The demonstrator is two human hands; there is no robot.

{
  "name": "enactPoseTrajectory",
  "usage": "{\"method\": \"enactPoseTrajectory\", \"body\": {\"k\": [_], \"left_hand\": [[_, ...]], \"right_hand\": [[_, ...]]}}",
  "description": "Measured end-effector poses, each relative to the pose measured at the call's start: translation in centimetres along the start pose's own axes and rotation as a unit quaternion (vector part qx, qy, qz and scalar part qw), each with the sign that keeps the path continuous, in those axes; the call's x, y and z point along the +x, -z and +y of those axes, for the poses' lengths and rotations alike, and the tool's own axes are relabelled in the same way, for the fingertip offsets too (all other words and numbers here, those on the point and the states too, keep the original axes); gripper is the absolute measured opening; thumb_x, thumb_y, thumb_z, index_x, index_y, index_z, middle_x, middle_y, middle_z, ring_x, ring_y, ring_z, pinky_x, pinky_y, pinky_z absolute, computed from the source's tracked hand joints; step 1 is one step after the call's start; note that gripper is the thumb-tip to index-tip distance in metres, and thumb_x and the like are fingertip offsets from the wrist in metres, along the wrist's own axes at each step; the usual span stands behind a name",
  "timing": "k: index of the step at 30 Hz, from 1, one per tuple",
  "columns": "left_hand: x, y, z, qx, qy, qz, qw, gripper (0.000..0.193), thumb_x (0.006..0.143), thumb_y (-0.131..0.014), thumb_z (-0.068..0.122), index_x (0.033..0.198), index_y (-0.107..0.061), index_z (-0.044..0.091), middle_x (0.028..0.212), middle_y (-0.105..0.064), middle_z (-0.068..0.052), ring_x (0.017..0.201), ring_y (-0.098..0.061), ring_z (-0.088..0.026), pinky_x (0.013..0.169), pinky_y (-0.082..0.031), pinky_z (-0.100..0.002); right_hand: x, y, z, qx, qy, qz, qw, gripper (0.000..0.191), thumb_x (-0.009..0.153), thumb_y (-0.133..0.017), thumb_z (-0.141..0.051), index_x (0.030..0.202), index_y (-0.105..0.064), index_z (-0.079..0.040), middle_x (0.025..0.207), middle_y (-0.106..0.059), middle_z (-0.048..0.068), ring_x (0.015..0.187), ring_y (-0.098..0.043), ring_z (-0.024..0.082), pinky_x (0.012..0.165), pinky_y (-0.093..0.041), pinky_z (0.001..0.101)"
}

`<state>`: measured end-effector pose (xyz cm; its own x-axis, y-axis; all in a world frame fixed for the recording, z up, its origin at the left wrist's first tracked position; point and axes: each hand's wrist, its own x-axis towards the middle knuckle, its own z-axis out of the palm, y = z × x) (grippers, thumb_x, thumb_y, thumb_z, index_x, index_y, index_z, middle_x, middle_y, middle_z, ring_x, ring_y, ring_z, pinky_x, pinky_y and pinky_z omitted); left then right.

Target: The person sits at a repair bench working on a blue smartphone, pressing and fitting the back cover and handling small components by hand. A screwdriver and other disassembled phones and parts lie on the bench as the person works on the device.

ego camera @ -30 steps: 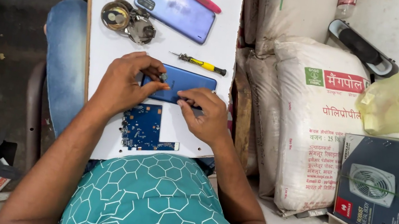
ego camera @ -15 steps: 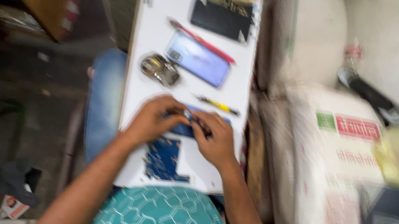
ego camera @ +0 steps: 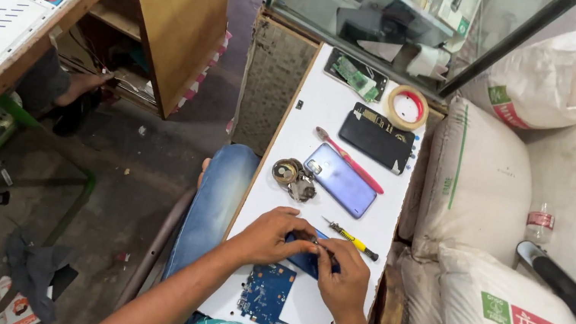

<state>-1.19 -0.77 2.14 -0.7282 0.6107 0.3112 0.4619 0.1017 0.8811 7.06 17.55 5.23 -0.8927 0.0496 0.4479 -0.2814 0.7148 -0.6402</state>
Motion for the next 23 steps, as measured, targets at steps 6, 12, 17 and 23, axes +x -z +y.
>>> {"method": "enactPoseTrajectory", "body": {"k": [6,12,17,23], "left_hand": [[0.5,0.4,0.7,-0.027,0.026,-0.001,0.999,0.029,0.087,-0.079,0.035,0.099,-0.076,0.008,0.082,-0.077,-0.007,0.082,-0.071,-0.023,0.099,-0.049,-0.04],[0.7,0.4,0.4,-0.032,0.02,-0.01,0.999,0.024,0.084,-0.081,0.029,0.093,-0.079,0.007,0.075,-0.077,-0.009,0.07,-0.072,-0.023,0.116,-0.039,-0.045],[0.4,-0.1,0.1,-0.025,-0.009,0.014,1.0,0.024,0.085,-0.081,0.029,0.096,-0.08,0.008,0.078,-0.077,-0.008,0.076,-0.073,-0.023,0.116,-0.04,-0.046],[0.0,-0.6,0.0,0.016,-0.056,0.025,0.998,0.024,0.085,-0.081,0.028,0.101,-0.08,0.01,0.083,-0.077,-0.009,0.081,-0.073,-0.023,0.114,-0.044,-0.045]], "right_hand": [[0.2,-0.2,0.1,-0.001,-0.002,-0.002,1.0,0.012,0.086,-0.074,-0.005,0.097,-0.074,-0.002,0.091,-0.073,0.01,0.073,-0.07,0.018,0.064,-0.055,0.0289],[0.1,-0.3,0.1,0.013,-0.043,-0.016,0.999,0.007,0.087,-0.073,-0.006,0.093,-0.072,-0.001,0.084,-0.071,0.009,0.063,-0.064,0.016,0.057,-0.05,0.0284],[-0.4,-1.0,0.6,0.032,-0.073,-0.013,0.997,0.008,0.091,-0.071,-0.008,0.089,-0.071,-0.001,0.078,-0.069,0.007,0.058,-0.062,0.012,0.053,-0.049,0.0269],[-1.6,-1.9,2.9,0.075,-0.163,-0.02,0.984,0.011,0.093,-0.07,-0.011,0.088,-0.07,-0.002,0.068,-0.069,0.006,0.052,-0.054,0.013,0.048,-0.042,0.0281]]}}
